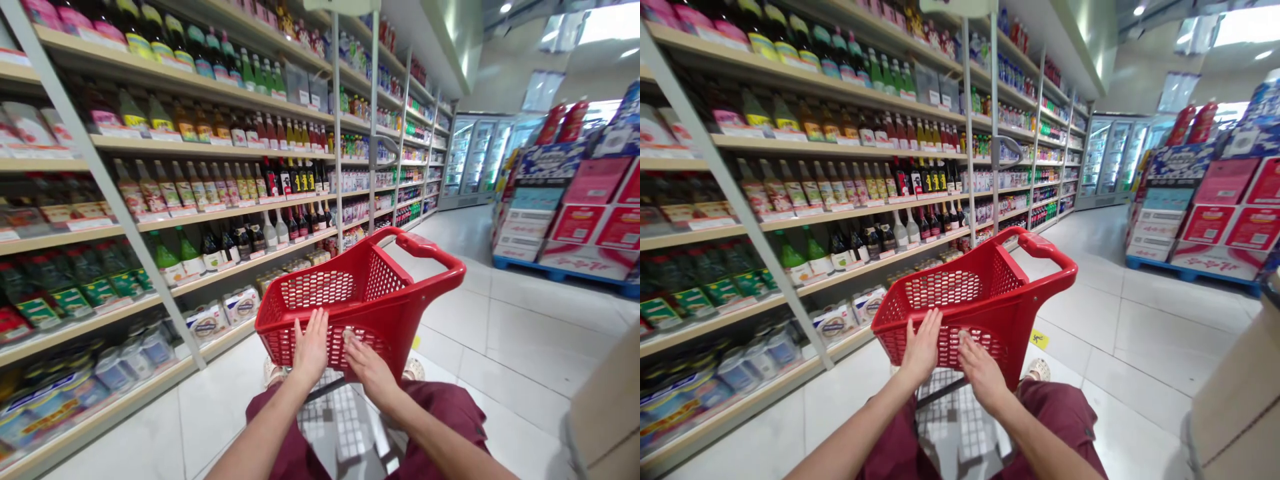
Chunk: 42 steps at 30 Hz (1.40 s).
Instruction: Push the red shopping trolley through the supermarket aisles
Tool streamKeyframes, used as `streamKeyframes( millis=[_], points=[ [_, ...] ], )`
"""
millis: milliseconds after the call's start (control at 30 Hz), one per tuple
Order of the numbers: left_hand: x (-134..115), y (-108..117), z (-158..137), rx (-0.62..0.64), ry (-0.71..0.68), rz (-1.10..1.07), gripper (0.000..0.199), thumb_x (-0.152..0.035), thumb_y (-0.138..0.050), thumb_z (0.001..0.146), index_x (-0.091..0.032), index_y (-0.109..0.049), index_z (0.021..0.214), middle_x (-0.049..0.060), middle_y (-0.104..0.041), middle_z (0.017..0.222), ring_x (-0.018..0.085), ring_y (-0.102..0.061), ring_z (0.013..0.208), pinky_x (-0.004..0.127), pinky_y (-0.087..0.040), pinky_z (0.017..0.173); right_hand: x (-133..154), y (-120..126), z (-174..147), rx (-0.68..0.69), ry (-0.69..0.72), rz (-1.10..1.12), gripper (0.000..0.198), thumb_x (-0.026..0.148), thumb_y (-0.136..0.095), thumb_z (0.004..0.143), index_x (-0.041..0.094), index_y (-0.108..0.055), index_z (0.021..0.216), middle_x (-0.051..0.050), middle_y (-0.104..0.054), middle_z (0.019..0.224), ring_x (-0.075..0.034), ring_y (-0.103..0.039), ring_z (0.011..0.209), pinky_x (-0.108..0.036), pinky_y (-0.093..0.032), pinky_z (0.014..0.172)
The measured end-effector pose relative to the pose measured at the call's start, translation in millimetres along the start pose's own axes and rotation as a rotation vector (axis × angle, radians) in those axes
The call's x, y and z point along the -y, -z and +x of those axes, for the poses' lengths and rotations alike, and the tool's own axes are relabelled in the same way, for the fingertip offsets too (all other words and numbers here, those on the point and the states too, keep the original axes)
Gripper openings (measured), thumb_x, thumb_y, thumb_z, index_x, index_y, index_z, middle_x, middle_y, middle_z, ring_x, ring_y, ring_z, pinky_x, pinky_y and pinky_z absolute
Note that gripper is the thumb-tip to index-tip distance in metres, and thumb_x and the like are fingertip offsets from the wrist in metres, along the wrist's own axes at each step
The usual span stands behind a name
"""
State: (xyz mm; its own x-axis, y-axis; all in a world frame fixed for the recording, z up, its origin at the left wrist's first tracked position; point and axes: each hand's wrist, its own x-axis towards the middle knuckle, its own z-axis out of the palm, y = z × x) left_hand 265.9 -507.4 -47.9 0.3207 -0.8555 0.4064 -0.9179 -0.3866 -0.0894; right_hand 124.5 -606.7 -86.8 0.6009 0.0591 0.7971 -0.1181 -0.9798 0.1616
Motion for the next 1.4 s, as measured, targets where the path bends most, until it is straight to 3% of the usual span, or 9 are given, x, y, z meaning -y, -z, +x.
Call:
streamKeyframes(
  millis=[167, 367, 500, 667, 867, 1033, 1200, 1400],
  points=[
    [-17.4, 1.9, 6.8, -0.003, -0.032, -0.012, 0.062, -0.002, -0.024, 0.072, -0.012, -0.022, 0.133, 0.008, -0.022, 0.141, 0.018, -0.016, 0.131, 0.053, -0.012, 0.104, -15.0, 23.1, 6.7, -0.109, -0.121, -0.05, 0.034, 0.011, -0.033, 0.087, 0.016, -0.054, 0.113, -0.007, -0.052, 0.122, -0.019, -0.027, 0.126, -0.042, -0.034, 0.099],
    [-29.2, 6.9, 11.3, -0.002, -0.085, -0.037, 0.066, -0.002, -0.027, 0.069, -0.011, -0.02, 0.134, 0.009, -0.021, 0.142, 0.018, -0.015, 0.131, 0.052, -0.012, 0.104, -26.7, 27.7, -15.2, -0.008, -0.004, -0.054, 0.034, 0.01, -0.031, 0.087, 0.015, -0.056, 0.11, -0.007, -0.058, 0.114, -0.017, -0.031, 0.124, -0.037, -0.042, 0.093],
    [-37.8, 6.0, 15.4, -0.022, -0.1, -0.04, 0.067, -0.002, -0.029, 0.068, -0.012, -0.019, 0.134, 0.008, -0.018, 0.143, 0.019, -0.012, 0.132, 0.053, -0.011, 0.104, -33.0, 38.0, -10.2, -0.109, -0.132, -0.096, 0.035, 0.008, -0.032, 0.086, 0.014, -0.054, 0.112, -0.009, -0.053, 0.121, -0.02, -0.028, 0.125, -0.043, -0.036, 0.098],
    [-45.0, 3.0, 18.2, -0.022, -0.101, -0.033, 0.068, -0.003, -0.03, 0.067, -0.011, -0.018, 0.134, 0.009, -0.02, 0.142, 0.019, -0.012, 0.132, 0.052, -0.011, 0.104, -38.1, 41.9, -14.1, 0.021, -0.031, -0.102, 0.036, 0.01, -0.029, 0.087, 0.015, -0.059, 0.105, -0.007, -0.059, 0.113, -0.02, -0.038, 0.12, -0.038, -0.045, 0.089],
    [-45.9, 4.6, 17.8, -0.033, -0.092, -0.04, 0.068, -0.005, -0.031, 0.068, -0.01, -0.018, 0.134, 0.01, -0.019, 0.142, 0.021, -0.013, 0.131, 0.053, -0.012, 0.104, -53.6, 55.3, -16.4, -0.124, -0.159, -0.191, 0.038, 0.006, -0.031, 0.085, 0.015, -0.054, 0.113, -0.008, -0.052, 0.121, -0.021, -0.028, 0.125, -0.044, -0.036, 0.098],
    [-35.3, 6.7, 17.1, -0.002, -0.064, -0.059, 0.069, -0.005, -0.032, 0.066, -0.01, -0.021, 0.133, 0.01, -0.02, 0.142, 0.02, -0.016, 0.131, 0.052, -0.012, 0.104, -62.4, 68.9, -28.5, 0.003, -0.056, -0.152, 0.034, 0.014, -0.031, 0.088, 0.02, -0.058, 0.107, -0.006, -0.059, 0.113, -0.016, -0.039, 0.119, -0.035, -0.044, 0.092],
    [-21.8, 4.7, 16.7, 0.019, 0.014, -0.059, 0.07, -0.004, -0.032, 0.064, -0.011, -0.022, 0.133, 0.009, -0.023, 0.141, 0.02, -0.017, 0.13, 0.052, -0.012, 0.104, -81.3, 93.8, -27.1, -0.192, -0.218, -0.26, 0.037, 0.01, -0.034, 0.086, 0.018, -0.051, 0.118, -0.007, -0.051, 0.123, -0.021, -0.031, 0.124, -0.044, -0.036, 0.099],
    [-19.6, 3.3, 12.8, 0.002, -0.011, -0.067, 0.071, -0.002, -0.03, 0.063, -0.012, -0.023, 0.133, 0.008, -0.024, 0.141, 0.018, -0.018, 0.13, 0.051, -0.011, 0.104, -81.9, 95.8, -48.3, -0.006, -0.065, -0.254, 0.036, 0.01, -0.032, 0.085, 0.018, -0.057, 0.11, -0.005, -0.058, 0.114, -0.017, -0.037, 0.121, -0.037, -0.041, 0.096]
  ],
)
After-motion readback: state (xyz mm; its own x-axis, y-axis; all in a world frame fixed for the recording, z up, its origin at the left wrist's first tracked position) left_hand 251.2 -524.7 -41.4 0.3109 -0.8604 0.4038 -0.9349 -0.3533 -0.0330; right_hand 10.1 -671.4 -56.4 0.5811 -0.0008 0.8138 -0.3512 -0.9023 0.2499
